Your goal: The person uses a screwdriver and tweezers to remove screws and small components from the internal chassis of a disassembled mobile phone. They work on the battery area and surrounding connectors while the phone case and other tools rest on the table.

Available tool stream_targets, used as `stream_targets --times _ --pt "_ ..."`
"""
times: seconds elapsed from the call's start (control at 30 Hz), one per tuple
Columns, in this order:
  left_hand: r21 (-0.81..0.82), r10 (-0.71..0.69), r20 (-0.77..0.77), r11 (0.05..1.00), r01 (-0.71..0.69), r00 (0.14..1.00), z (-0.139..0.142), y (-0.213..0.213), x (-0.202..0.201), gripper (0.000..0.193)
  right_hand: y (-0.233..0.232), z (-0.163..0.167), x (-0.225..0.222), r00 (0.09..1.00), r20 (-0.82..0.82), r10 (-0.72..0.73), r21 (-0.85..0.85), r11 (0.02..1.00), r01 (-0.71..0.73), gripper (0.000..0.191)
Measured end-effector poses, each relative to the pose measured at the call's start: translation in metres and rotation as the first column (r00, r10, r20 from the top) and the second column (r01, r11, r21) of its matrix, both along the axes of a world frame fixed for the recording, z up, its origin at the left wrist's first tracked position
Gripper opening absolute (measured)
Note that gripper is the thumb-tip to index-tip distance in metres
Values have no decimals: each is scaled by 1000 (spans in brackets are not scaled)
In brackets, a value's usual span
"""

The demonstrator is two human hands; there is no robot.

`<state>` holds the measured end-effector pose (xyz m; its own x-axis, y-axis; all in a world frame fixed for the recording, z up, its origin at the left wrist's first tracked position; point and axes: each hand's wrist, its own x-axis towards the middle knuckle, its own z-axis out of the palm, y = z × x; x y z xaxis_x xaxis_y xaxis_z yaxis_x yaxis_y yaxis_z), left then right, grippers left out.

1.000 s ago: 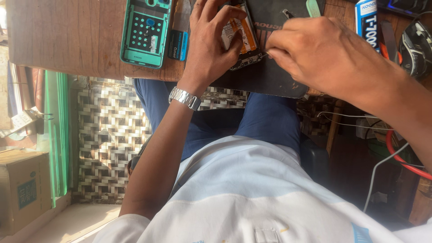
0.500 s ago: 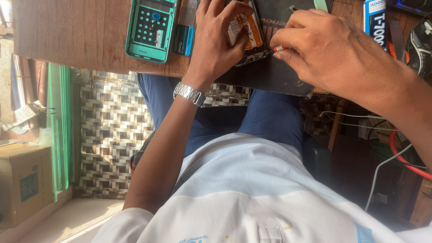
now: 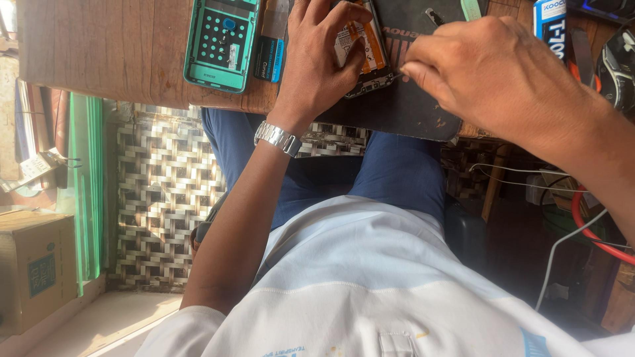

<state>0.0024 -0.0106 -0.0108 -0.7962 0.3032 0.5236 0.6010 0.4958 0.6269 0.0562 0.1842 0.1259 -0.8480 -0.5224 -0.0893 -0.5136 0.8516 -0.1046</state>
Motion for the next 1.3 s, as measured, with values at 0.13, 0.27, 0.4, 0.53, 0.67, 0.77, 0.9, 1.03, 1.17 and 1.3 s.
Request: stream_targets --times 0.13,0.27,0.4,0.53,0.67,0.77,0.9,1.03,1.17,1.3 --pt "2 -6 15 1000 6 1000 -1 0 0 31 0 0 3 978 -140 156 -157 972 -178 20" --pt "4 -4 37 1000 4 999 -1 1 0 30 0 -1 3 999 -38 -34 23 999 35 28" --pt "-15 -2 3 1000 2 1000 -1 1 0 29 4 0 1 1000 -6 2 -22 1000 -2 21" --pt "-19 -14 24 1000 14 1000 -3 0 0 30 4 -1 2 990 -108 95 -112 988 -107 24" --pt "-4 -2 -1 1000 2 1000 -4 1 -1 29 1 -2 -1 996 -24 -81 29 996 82 30" --pt "26 -23 50 999 21 998 -6 1 -2 28 0 -1 -1 998 -47 -39 -33 999 38 22" --pt "23 -12 49 1000 11 999 -8 0 -4 28 -1 -3 5 975 -195 107 -196 970 -146 12" --pt "15 -18 51 1000 17 999 -10 0 -6 28 -2 -9 11 988 -49 -145 -179 975 135 25" --pt "-17 -18 -1 1000 18 1000 -12 2 -8 28 -1 -8 12 989 -135 -51 -223 975 20 11" --pt "21 -25 45 999 24 999 -13 0 -8 28 -4 -4 12 980 -4 -198 -192 962 193 27"
